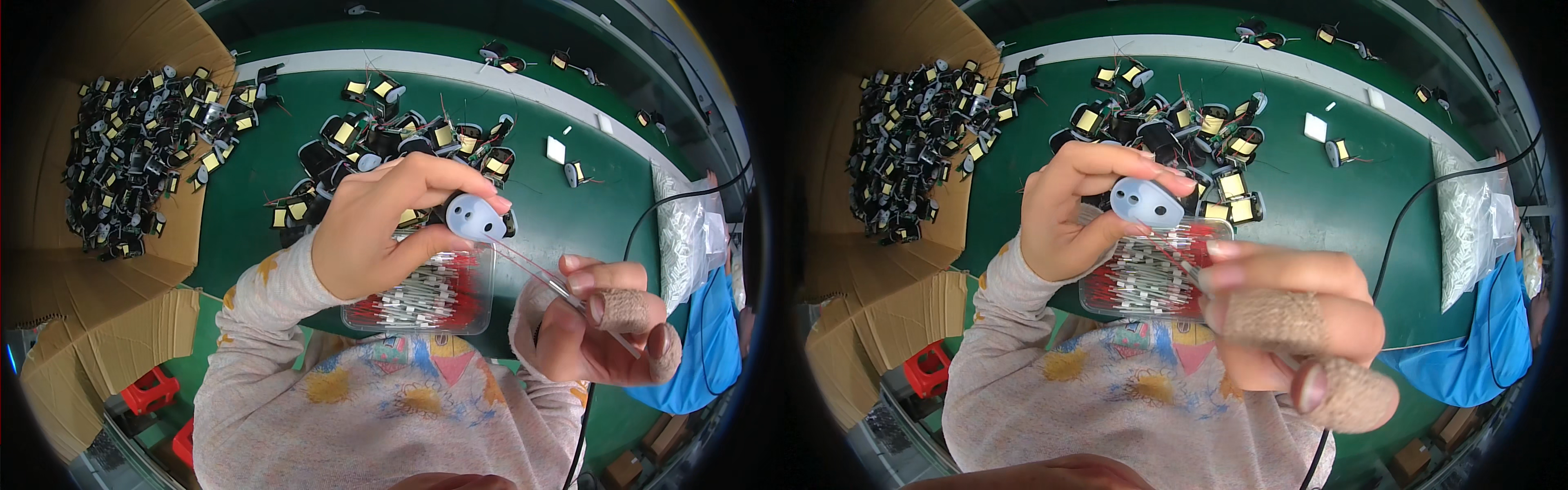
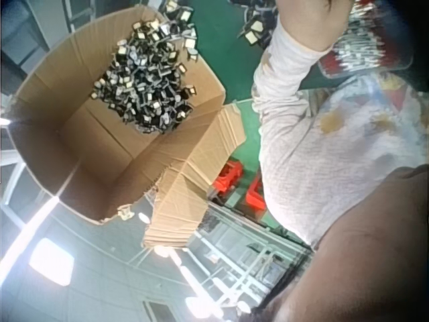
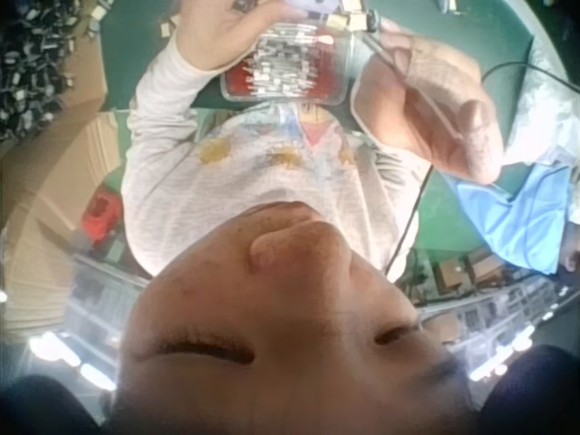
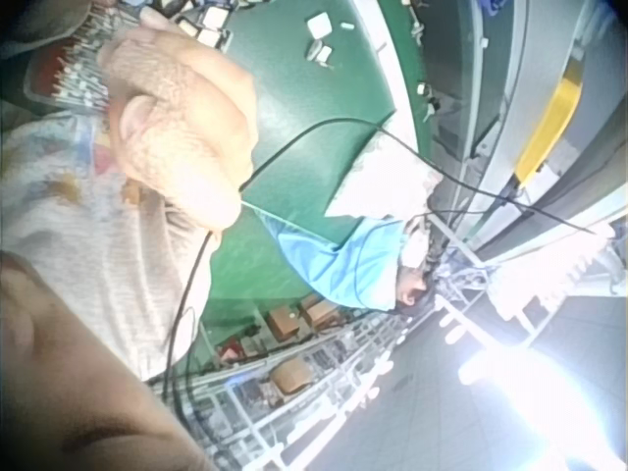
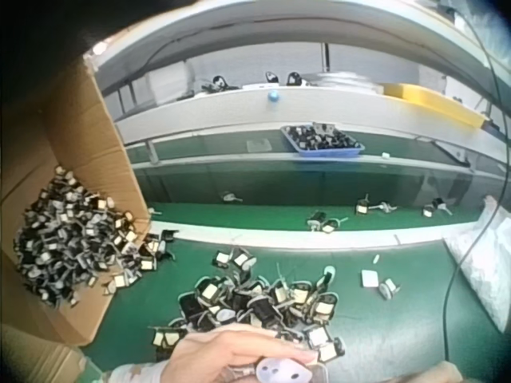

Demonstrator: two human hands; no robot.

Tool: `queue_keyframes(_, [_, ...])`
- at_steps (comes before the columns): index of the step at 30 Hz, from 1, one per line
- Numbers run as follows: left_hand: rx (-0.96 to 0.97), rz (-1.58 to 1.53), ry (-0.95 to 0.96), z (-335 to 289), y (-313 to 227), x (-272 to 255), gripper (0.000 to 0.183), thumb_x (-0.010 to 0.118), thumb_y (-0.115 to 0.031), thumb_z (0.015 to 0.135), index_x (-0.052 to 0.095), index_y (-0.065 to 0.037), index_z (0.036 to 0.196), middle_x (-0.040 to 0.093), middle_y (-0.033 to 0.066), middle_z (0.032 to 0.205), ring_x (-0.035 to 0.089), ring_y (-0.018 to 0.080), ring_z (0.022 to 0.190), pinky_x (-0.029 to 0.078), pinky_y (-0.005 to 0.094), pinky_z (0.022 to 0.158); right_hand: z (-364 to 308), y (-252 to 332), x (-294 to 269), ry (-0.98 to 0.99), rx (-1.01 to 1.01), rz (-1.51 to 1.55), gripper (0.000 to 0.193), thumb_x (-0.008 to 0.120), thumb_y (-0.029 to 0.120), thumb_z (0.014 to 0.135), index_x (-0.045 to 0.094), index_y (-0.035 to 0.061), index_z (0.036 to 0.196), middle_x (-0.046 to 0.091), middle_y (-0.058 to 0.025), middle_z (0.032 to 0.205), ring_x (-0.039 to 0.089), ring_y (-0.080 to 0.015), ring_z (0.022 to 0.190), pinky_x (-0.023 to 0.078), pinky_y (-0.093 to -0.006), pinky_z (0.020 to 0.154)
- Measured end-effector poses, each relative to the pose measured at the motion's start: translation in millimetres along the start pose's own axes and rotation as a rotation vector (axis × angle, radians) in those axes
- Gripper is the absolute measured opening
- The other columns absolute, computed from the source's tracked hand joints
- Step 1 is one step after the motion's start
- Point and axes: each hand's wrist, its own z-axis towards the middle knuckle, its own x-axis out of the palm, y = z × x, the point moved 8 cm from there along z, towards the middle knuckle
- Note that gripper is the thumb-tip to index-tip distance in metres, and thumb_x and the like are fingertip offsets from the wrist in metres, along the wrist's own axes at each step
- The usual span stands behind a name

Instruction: The person wires small black components with yellow tape to a central gray unit using a thin metal tool and handles components from a cardboard box and a plastic bin.

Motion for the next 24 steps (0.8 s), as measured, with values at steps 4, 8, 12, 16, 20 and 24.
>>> queue_keyframes(4, [0.118,0.174,0.064,2,-7,3,0.027,0.066,-0.001,0.075,0.054,0.000,0.098,0.067,0.0142,0.095,0.065,0.0237,0.094,0.045,0.0359,0.089,-3,-5,-3,-0.041,0.054,-0.071,0.065,0.062,-0.010,0.069,0.034,0.0019,0.126,0.057,-0.0152,0.084,0.060,-0.0229,0.075,0.056,-0.0393,0.066])
queue_keyframes(8, [0.251,0.363,0.088,0,-14,5,0.028,0.067,-0.003,0.075,0.053,-0.003,0.100,0.068,0.0122,0.095,0.065,0.0231,0.094,0.045,0.0369,0.088,-9,-13,-11,-0.145,0.197,-0.110,0.071,0.063,-0.011,0.068,0.031,0.0027,0.129,0.057,-0.0162,0.082,0.060,-0.0236,0.072,0.057,-0.0409,0.063])
queue_keyframes(12, [0.267,0.410,0.058,0,-17,4,0.029,0.067,-0.004,0.075,0.053,-0.004,0.101,0.068,0.0111,0.096,0.065,0.0237,0.093,0.044,0.0384,0.088,-5,-7,-5,0.033,0.111,-0.170,0.074,0.063,-0.012,0.067,0.029,0.0033,0.131,0.057,-0.0167,0.082,0.060,-0.0239,0.072,0.058,-0.0420,0.062])
queue_keyframes(16, [0.265,0.426,0.048,1,-19,5,0.028,0.067,-0.003,0.075,0.053,-0.004,0.101,0.068,0.0106,0.096,0.065,0.0239,0.094,0.044,0.0400,0.089,-8,-4,0,-0.006,0.112,-0.177,0.074,0.063,-0.011,0.068,0.029,0.0037,0.131,0.057,-0.0172,0.083,0.060,-0.0239,0.073,0.058,-0.0423,0.063])
queue_keyframes(20, [0.267,0.434,0.039,-1,-18,5,0.030,0.067,-0.003,0.074,0.053,-0.005,0.101,0.068,0.0102,0.096,0.065,0.0240,0.093,0.044,0.0410,0.089,-20,-12,-12,-0.272,0.304,-0.151,0.073,0.064,-0.011,0.068,0.028,0.0039,0.131,0.057,-0.0177,0.084,0.060,-0.0239,0.073,0.058,-0.0427,0.064])
queue_keyframes(24, [0.275,0.448,0.035,0,-20,6,0.032,0.068,-0.002,0.074,0.052,-0.005,0.101,0.068,0.0102,0.095,0.065,0.0241,0.093,0.043,0.0410,0.090,-13,-11,-10,-0.179,0.256,-0.141,0.073,0.064,-0.010,0.069,0.029,0.0043,0.131,0.057,-0.0183,0.084,0.060,-0.0236,0.073,0.058,-0.0420,0.063])
